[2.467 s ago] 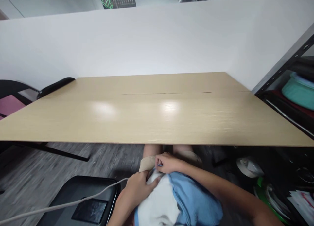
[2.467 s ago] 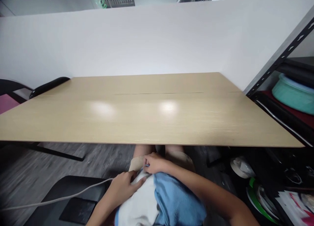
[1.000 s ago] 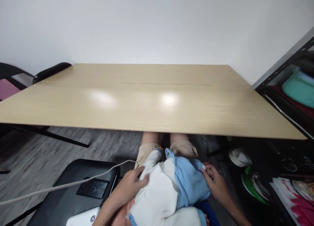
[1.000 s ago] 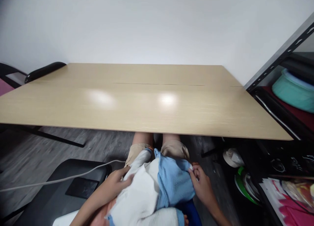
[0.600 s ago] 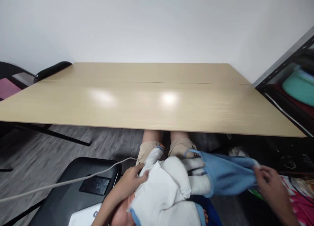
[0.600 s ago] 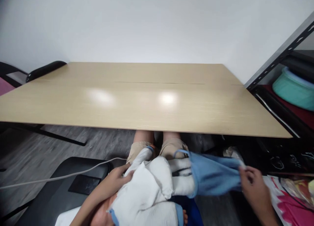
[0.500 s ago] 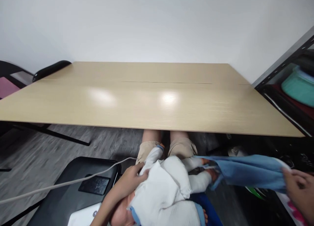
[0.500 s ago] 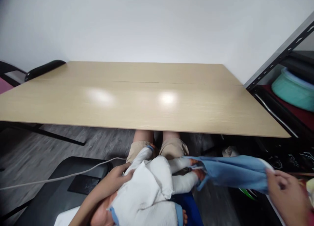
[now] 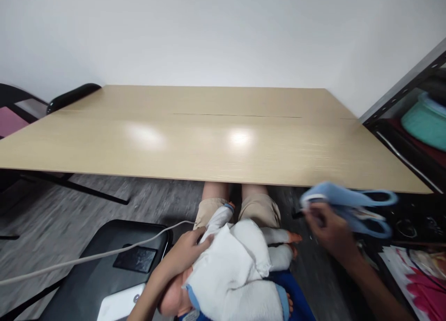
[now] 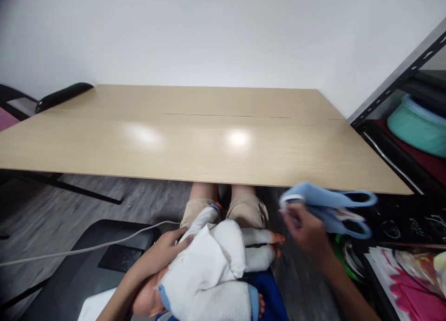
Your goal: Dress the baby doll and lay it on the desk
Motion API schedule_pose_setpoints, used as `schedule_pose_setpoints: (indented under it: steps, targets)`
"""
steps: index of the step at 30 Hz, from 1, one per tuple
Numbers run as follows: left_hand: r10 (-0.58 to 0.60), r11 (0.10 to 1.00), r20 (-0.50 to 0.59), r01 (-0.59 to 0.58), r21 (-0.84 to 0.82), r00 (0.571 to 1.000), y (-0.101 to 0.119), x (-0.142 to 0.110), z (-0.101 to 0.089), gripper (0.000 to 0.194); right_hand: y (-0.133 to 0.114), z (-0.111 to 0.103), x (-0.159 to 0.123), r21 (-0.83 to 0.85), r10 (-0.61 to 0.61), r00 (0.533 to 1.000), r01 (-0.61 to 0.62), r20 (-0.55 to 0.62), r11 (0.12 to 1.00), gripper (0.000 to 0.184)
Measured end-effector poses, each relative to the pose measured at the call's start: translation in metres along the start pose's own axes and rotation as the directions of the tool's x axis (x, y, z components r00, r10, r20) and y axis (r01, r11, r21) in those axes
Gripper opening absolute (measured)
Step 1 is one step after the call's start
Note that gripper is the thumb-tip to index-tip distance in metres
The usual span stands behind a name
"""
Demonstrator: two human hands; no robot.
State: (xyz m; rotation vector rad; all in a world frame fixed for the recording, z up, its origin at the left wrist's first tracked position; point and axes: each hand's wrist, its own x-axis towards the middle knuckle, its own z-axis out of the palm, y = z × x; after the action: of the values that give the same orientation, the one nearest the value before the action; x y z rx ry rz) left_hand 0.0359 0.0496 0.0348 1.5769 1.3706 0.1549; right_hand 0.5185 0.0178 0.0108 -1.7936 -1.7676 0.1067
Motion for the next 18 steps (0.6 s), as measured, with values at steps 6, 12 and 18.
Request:
schedule_pose_setpoints:
  steps: [6,12,18]
  targets:
    - [-0.109,0.993,0.043,0.110,-0.036,0.993,-0.034,-0.018,-0.010,0.088,-0.098,0.080,0.019,0.295,-0.453,0.736,0.347,0.503,0.890,0.045]
    - [-0.241,0.901,0.187,0.291,-0.321,0.952,-0.091,-0.059,-0.025,0.124,-0.124,0.026,-0.017,0.431,-0.328,0.680,0.019,0.656,0.902,0.054]
    - [0.027,0.905,0.241,0.079,-0.417,0.970,-0.103,-0.079,-0.038,0.085,-0.161,0.016,-0.041,0.425,-0.139,0.612,-0.351,0.779,0.834,0.058]
